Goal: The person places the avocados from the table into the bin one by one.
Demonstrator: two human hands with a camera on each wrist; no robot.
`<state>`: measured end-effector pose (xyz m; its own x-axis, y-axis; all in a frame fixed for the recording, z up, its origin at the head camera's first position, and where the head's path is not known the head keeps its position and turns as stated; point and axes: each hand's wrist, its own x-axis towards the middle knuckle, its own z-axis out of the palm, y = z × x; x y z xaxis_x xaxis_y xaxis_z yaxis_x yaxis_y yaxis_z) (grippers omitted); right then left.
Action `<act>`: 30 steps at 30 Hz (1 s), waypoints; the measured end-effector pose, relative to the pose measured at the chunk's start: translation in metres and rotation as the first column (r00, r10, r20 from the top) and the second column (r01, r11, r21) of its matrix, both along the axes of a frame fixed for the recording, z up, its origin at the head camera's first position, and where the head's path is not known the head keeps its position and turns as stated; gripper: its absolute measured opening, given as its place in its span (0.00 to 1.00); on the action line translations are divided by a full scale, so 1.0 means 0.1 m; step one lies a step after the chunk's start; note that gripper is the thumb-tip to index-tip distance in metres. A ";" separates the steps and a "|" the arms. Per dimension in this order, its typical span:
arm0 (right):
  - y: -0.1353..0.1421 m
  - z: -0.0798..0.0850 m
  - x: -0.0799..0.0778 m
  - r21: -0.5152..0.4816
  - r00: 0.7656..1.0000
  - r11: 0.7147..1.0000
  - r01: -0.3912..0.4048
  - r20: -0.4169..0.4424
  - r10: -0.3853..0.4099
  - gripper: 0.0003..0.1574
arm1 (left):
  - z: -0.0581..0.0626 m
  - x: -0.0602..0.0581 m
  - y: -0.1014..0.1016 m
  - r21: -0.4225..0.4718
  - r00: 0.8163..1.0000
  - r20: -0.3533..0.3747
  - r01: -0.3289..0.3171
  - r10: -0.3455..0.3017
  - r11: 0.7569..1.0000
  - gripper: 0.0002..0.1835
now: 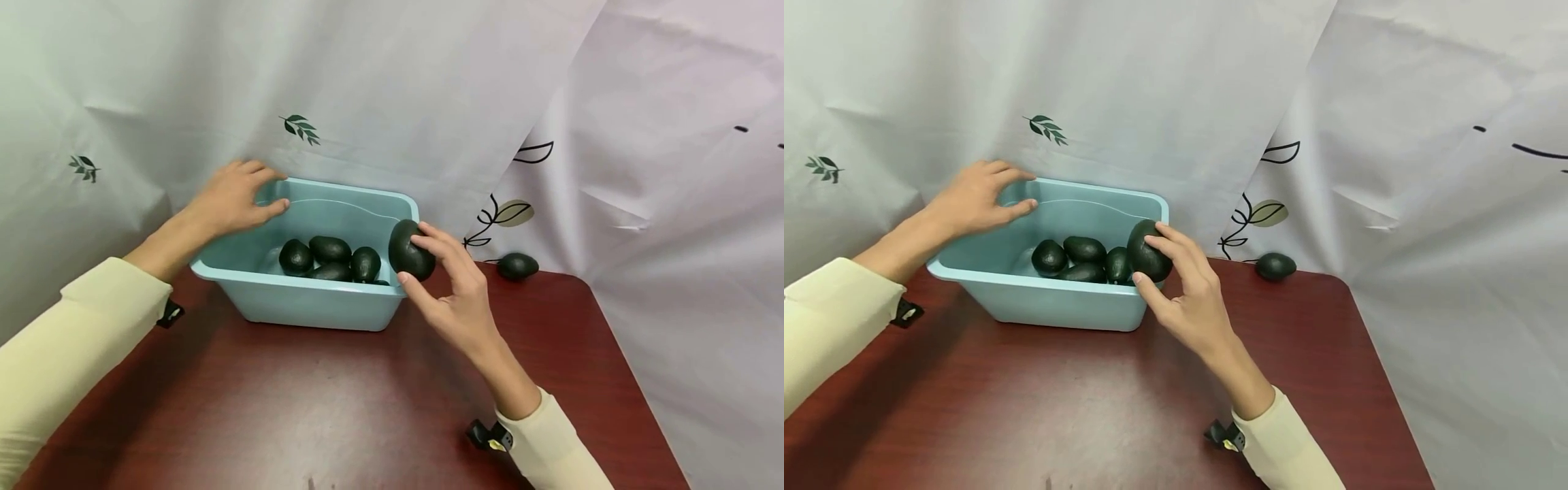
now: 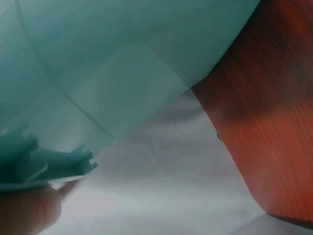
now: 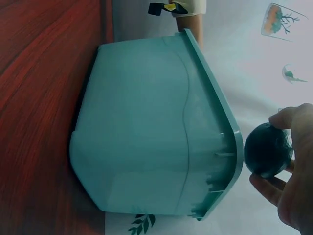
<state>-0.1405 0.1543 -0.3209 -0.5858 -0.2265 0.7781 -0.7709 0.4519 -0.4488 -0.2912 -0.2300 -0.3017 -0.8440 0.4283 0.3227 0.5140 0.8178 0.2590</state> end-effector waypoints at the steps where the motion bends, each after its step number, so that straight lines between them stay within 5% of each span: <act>1: 0.00 0.00 0.00 0.001 1.000 1.000 -0.002 0.004 0.002 0.32 | 0.00 0.01 -0.02 0.044 1.000 -0.020 0.013 -0.012 0.999 0.28; 4: -0.01 -0.02 -0.02 0.004 1.000 1.000 -0.005 0.016 0.005 0.32 | 0.00 0.06 -0.05 0.124 0.995 -0.081 0.076 -0.066 0.989 0.19; 6: -0.02 -0.03 -0.02 0.010 1.000 1.000 -0.005 0.020 0.005 0.32 | 0.02 0.11 -0.07 0.096 0.993 -0.080 0.099 -0.092 0.990 0.16; 11: -0.02 -0.05 -0.02 0.024 1.000 1.000 0.001 0.019 -0.002 0.32 | 0.17 0.40 0.05 -0.011 0.985 0.069 0.158 -0.157 0.987 0.12; 16: 0.00 -0.03 -0.03 0.032 1.000 0.999 0.003 0.012 -0.003 0.32 | 0.13 0.85 0.25 -0.055 0.917 0.166 0.376 -0.363 0.925 0.09; 21: 0.01 -0.04 -0.03 0.038 1.000 0.999 0.010 0.011 -0.010 0.32 | -0.10 1.03 0.32 -0.220 0.864 0.024 0.496 -0.503 0.840 0.10; 26: 0.00 -0.04 -0.01 0.048 1.000 0.999 0.004 0.019 -0.004 0.32 | -0.20 1.01 0.29 -0.271 0.822 -0.133 0.508 -0.554 0.818 0.09; 30: -0.02 -0.04 0.00 0.044 1.000 0.999 0.006 0.020 -0.006 0.33 | -0.21 1.01 0.28 -0.265 0.818 -0.134 0.514 -0.559 0.816 0.10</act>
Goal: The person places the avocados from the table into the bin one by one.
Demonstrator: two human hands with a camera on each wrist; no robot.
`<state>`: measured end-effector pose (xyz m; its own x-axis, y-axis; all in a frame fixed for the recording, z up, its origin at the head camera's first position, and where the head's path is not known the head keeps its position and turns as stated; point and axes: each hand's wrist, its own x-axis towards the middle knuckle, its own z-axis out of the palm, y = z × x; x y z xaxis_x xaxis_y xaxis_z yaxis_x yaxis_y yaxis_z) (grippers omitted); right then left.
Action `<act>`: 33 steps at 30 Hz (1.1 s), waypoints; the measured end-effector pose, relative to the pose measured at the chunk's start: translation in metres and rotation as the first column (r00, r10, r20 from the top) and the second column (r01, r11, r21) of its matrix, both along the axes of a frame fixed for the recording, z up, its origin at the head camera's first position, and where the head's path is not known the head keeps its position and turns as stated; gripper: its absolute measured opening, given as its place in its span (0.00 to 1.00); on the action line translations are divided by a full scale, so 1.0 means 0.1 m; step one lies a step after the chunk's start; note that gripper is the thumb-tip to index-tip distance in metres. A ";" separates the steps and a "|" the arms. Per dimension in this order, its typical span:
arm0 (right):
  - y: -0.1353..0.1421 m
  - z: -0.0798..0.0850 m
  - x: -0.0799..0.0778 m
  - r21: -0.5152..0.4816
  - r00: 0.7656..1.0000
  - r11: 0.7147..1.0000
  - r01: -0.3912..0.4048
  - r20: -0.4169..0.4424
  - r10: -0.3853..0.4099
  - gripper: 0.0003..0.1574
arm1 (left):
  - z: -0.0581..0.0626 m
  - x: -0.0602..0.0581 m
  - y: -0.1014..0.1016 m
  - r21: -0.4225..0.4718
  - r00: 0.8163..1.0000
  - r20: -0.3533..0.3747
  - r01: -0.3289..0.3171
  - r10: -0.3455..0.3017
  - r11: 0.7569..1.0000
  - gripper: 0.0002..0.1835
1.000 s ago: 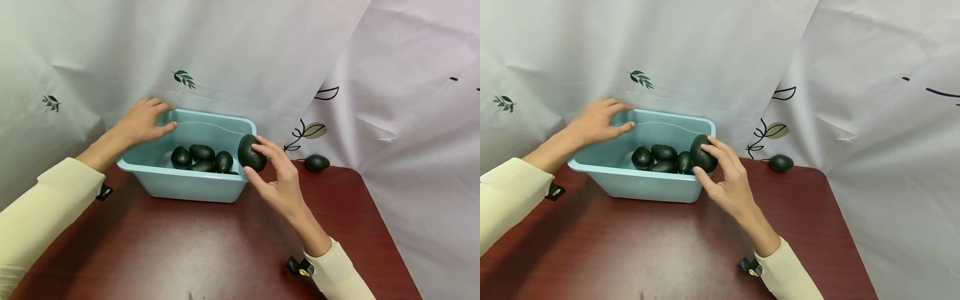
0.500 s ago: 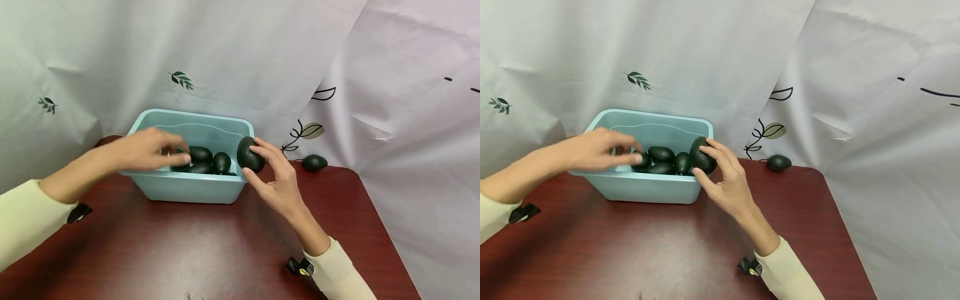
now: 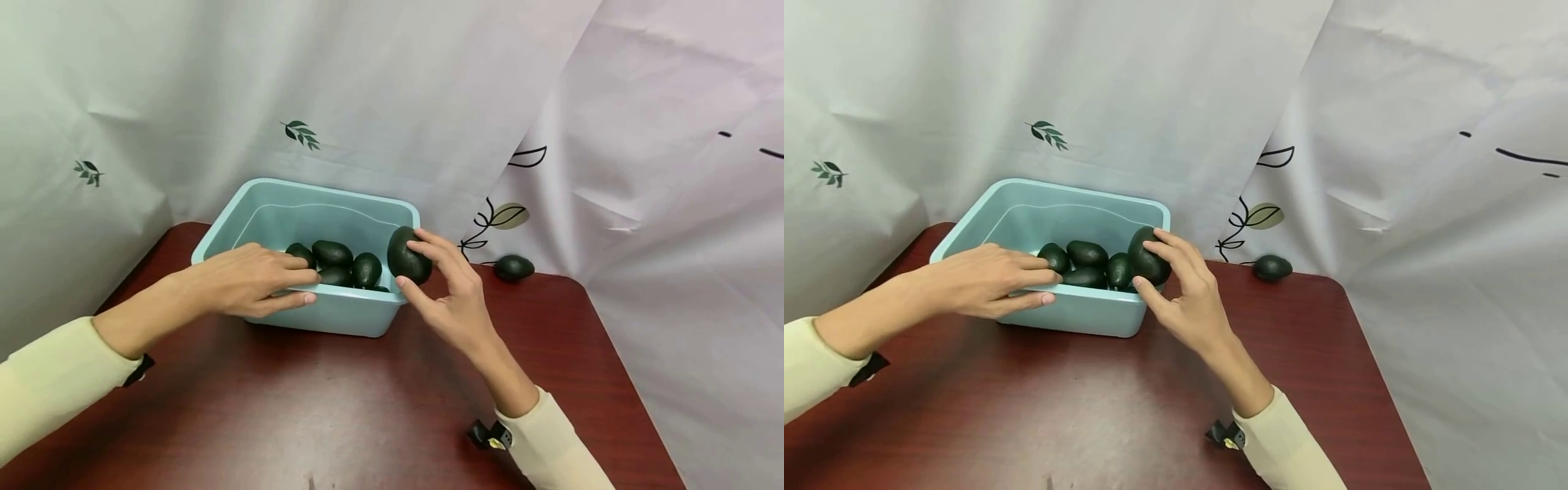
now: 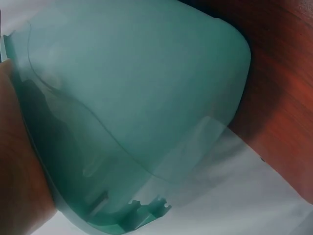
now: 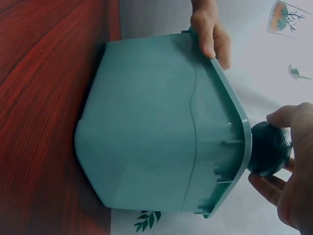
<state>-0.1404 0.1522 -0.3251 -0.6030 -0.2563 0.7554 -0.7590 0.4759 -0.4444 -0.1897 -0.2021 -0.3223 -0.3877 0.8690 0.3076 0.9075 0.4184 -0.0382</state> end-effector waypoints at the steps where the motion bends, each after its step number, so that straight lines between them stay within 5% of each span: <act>1: -0.01 0.00 0.00 0.001 1.000 1.000 -0.001 0.002 0.001 0.33 | -0.01 0.00 0.00 0.000 1.000 0.003 -0.006 0.006 1.000 0.10; 21: -0.13 -0.11 -0.05 0.110 0.996 0.993 -0.052 0.084 0.043 0.31 | -0.01 0.00 0.00 0.028 0.998 0.035 -0.047 0.046 0.999 0.19; 33: 0.25 -0.17 -0.22 0.055 0.996 0.995 0.089 -0.033 -0.087 0.19 | -0.03 -0.01 0.00 0.044 0.999 0.023 -0.034 0.033 0.998 0.20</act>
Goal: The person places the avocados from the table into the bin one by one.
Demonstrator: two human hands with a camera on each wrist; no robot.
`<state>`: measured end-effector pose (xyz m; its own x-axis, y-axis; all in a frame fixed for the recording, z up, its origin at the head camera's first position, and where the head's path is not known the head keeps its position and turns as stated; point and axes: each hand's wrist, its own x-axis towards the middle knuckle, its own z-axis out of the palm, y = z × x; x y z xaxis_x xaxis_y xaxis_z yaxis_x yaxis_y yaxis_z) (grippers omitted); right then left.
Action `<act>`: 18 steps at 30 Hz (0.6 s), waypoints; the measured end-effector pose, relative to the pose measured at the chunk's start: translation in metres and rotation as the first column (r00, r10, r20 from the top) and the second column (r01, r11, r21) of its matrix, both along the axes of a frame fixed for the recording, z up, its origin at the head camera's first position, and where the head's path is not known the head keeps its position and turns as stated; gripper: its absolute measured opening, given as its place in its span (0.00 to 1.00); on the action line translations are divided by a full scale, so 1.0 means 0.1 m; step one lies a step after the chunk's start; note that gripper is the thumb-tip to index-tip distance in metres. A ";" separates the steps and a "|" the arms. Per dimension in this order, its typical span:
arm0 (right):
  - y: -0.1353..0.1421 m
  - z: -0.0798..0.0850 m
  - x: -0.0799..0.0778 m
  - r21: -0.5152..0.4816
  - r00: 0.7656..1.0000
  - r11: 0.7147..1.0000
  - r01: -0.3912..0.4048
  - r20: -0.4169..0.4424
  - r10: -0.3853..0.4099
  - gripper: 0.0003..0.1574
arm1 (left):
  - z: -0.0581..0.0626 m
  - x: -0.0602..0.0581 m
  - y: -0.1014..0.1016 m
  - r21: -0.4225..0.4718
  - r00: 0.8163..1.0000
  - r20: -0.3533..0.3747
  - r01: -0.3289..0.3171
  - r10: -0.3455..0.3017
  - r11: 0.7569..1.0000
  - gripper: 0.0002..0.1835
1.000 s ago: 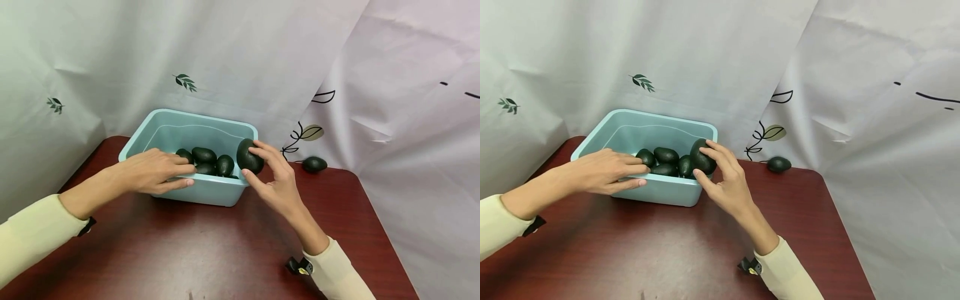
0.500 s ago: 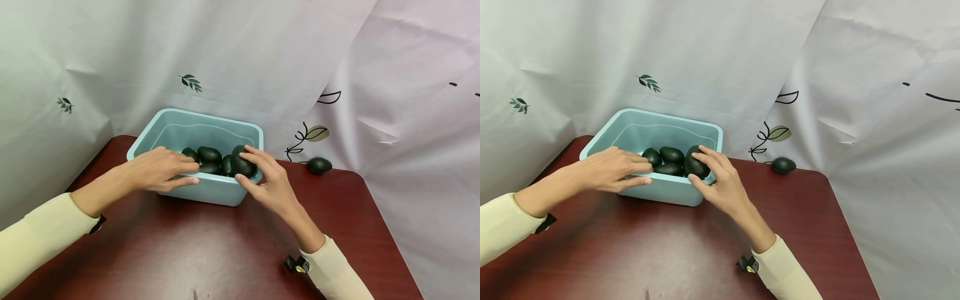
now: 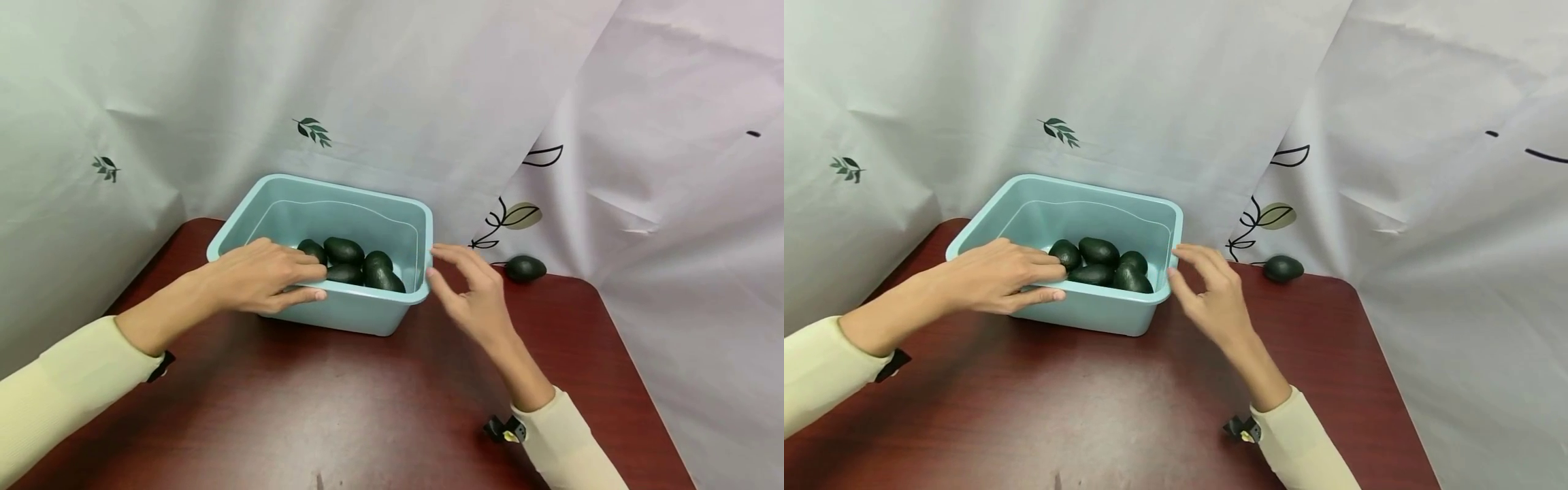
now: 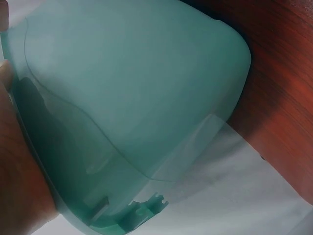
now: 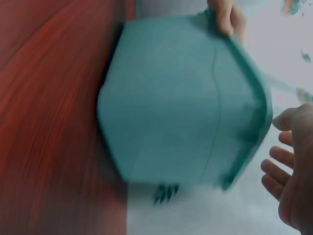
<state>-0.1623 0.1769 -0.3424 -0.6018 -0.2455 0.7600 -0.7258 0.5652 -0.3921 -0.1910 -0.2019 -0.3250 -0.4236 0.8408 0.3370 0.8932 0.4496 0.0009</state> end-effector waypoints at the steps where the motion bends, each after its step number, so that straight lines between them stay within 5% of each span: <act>1: 0.08 -0.02 -0.04 0.000 1.000 1.000 0.025 -0.003 -0.025 0.18 | 0.00 0.00 0.00 -0.003 1.000 0.004 -0.001 0.001 1.000 0.20; 7: 0.64 -0.16 -0.29 0.037 0.963 0.970 0.240 0.113 -0.243 0.18 | 0.01 0.00 0.01 -0.023 1.000 0.018 -0.016 0.016 1.000 0.20; 13: 1.20 -0.27 -0.49 0.143 0.836 0.894 0.425 0.317 -0.448 0.21 | 0.01 0.00 0.02 -0.025 0.999 0.041 -0.015 0.016 1.000 0.20; 18: 1.52 -0.31 -0.58 0.299 0.745 0.855 0.423 0.423 -0.516 0.30 | 0.01 0.00 0.02 -0.029 0.999 0.047 -0.021 0.023 0.999 0.20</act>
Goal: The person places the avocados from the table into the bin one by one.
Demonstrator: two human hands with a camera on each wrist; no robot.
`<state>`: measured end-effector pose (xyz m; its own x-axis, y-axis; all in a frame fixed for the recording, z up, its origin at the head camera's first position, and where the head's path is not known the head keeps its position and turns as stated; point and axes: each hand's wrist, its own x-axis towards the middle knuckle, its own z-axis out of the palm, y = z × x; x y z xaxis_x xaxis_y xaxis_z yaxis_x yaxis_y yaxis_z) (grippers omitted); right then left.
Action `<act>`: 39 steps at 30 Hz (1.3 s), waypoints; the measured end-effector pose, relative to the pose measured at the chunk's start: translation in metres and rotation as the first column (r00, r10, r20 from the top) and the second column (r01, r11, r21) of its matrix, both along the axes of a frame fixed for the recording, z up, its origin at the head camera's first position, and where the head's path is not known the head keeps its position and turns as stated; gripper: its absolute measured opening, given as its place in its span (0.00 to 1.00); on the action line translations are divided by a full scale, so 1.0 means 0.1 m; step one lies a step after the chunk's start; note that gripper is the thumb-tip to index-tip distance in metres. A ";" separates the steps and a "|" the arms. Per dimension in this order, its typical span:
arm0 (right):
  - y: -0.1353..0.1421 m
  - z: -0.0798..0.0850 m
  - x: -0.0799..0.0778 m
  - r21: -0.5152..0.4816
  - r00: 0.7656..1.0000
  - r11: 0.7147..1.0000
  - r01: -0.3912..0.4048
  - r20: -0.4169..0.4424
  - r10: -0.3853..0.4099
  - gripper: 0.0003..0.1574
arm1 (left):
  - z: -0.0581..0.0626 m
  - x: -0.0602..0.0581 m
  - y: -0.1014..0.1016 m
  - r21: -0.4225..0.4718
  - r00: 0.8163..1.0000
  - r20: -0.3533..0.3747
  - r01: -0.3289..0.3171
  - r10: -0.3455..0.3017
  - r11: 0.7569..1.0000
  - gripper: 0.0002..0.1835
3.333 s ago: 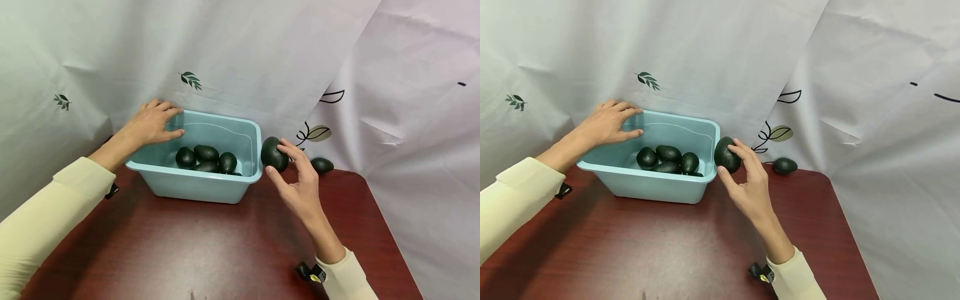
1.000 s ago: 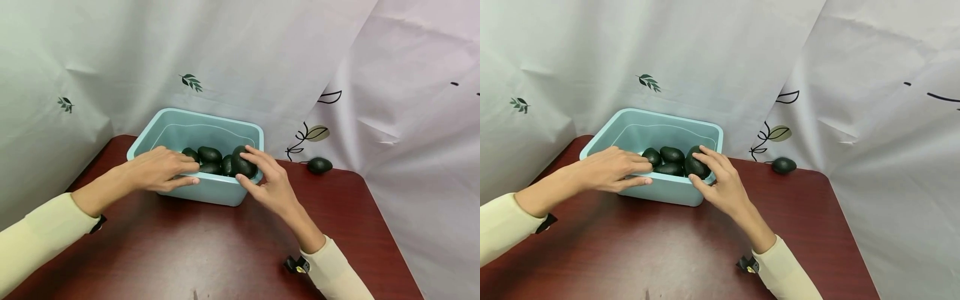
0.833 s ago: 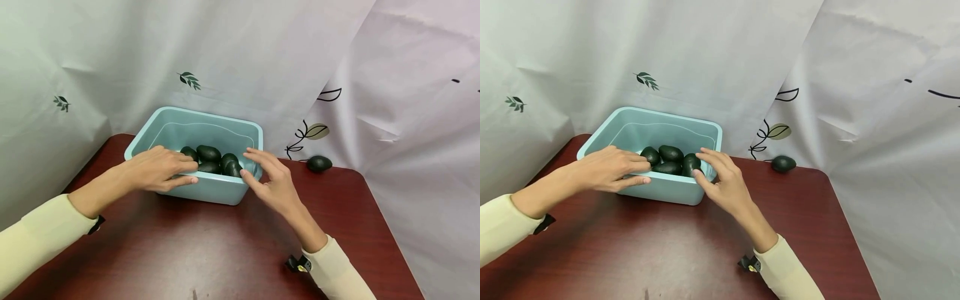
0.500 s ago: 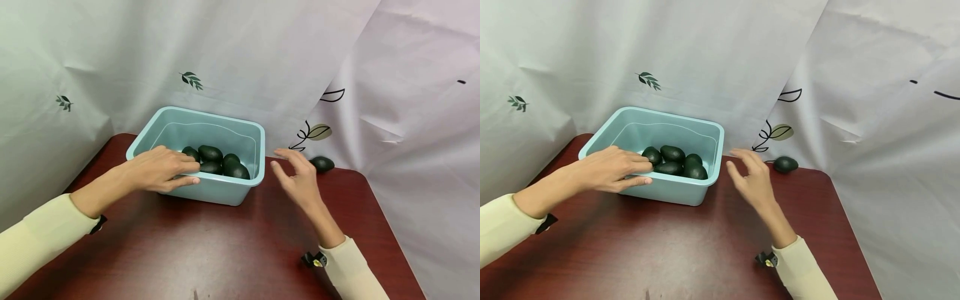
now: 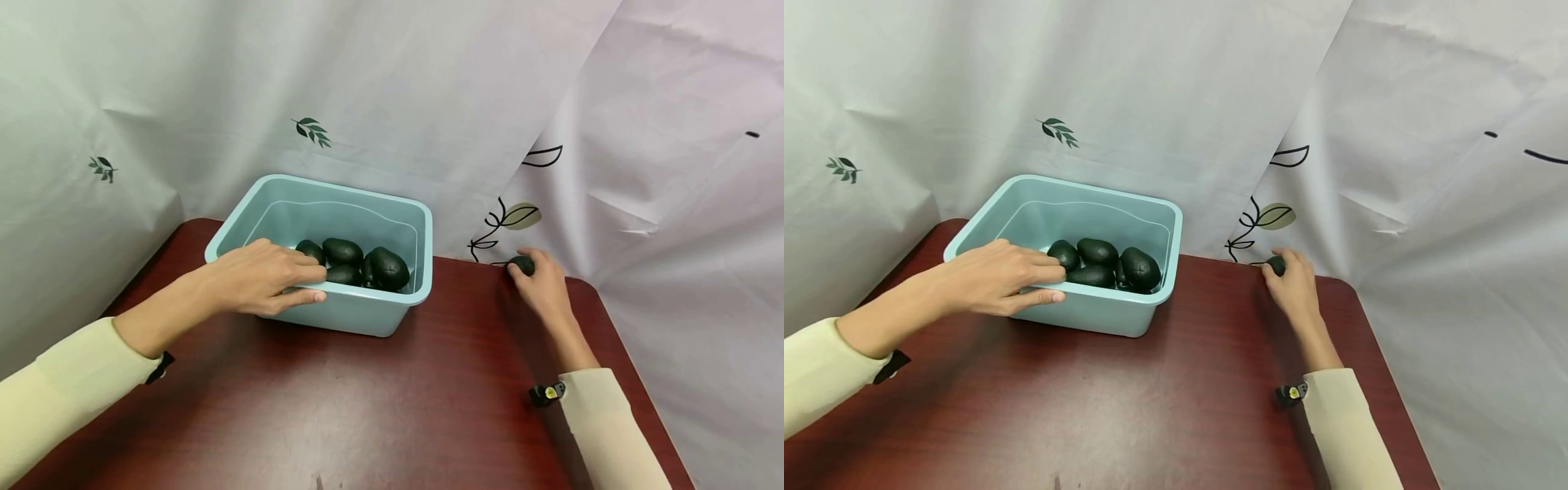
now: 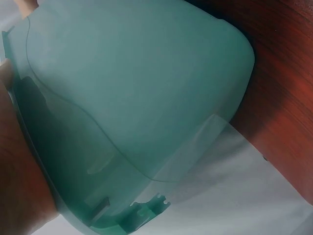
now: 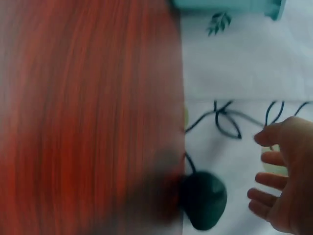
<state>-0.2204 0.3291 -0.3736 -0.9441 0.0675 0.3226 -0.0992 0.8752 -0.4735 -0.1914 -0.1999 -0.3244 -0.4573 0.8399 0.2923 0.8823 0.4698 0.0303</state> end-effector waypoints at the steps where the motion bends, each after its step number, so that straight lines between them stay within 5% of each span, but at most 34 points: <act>1: 0.04 -0.01 -0.01 0.022 0.999 1.000 -0.006 0.032 0.005 0.32 | 0.00 0.00 0.00 -0.001 1.000 0.001 0.000 0.000 1.000 0.19; 13: 0.29 -0.05 -0.10 0.130 0.984 0.991 -0.004 0.177 -0.020 0.37 | 0.02 0.02 -0.01 -0.006 1.000 0.013 -0.012 0.012 1.000 0.19; 39: 0.39 -0.13 -0.08 0.171 0.980 0.985 0.028 0.190 -0.061 0.41 | 0.02 0.01 0.00 -0.014 0.999 0.027 -0.023 0.023 1.000 0.19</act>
